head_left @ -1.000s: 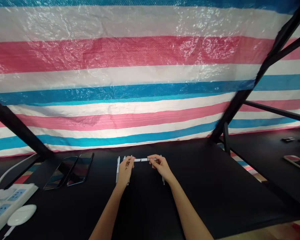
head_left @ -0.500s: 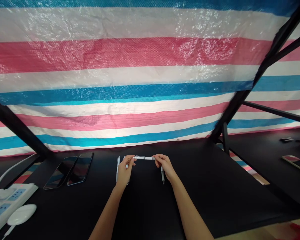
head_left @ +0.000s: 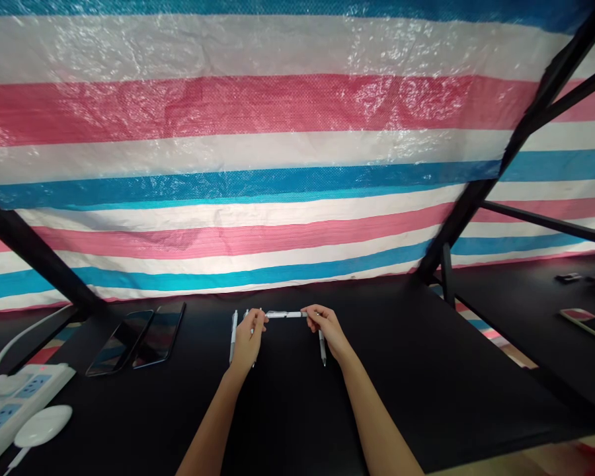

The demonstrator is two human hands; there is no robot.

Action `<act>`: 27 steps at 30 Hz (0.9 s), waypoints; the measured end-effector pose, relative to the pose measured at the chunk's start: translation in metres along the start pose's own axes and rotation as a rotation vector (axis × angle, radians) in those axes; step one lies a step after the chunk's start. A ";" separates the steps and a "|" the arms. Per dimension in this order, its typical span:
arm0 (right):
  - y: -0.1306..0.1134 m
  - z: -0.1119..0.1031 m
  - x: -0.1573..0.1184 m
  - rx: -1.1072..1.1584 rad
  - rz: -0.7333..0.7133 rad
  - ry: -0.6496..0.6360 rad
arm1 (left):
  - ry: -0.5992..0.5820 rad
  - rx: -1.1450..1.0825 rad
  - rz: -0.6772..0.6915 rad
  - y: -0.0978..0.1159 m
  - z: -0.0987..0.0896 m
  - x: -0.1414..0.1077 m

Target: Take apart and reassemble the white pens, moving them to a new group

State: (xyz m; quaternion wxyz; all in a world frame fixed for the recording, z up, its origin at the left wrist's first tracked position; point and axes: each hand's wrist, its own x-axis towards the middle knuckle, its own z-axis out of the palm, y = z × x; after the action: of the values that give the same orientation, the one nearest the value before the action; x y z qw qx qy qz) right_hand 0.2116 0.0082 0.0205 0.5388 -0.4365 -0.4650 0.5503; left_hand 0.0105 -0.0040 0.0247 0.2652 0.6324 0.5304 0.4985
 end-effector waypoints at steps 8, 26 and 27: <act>0.000 -0.002 0.002 0.005 -0.007 0.011 | -0.038 0.027 0.033 0.000 0.001 0.000; -0.002 -0.002 0.001 0.003 -0.030 0.033 | -0.073 0.078 0.032 -0.006 0.003 -0.002; -0.002 -0.002 0.001 0.001 -0.029 0.028 | -0.068 0.086 0.029 -0.005 0.002 -0.002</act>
State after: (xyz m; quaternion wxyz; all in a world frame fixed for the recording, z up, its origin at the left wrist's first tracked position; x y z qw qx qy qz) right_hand 0.2138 0.0089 0.0223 0.5534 -0.4369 -0.4635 0.5367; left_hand 0.0108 -0.0040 0.0188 0.2484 0.6674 0.5328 0.4571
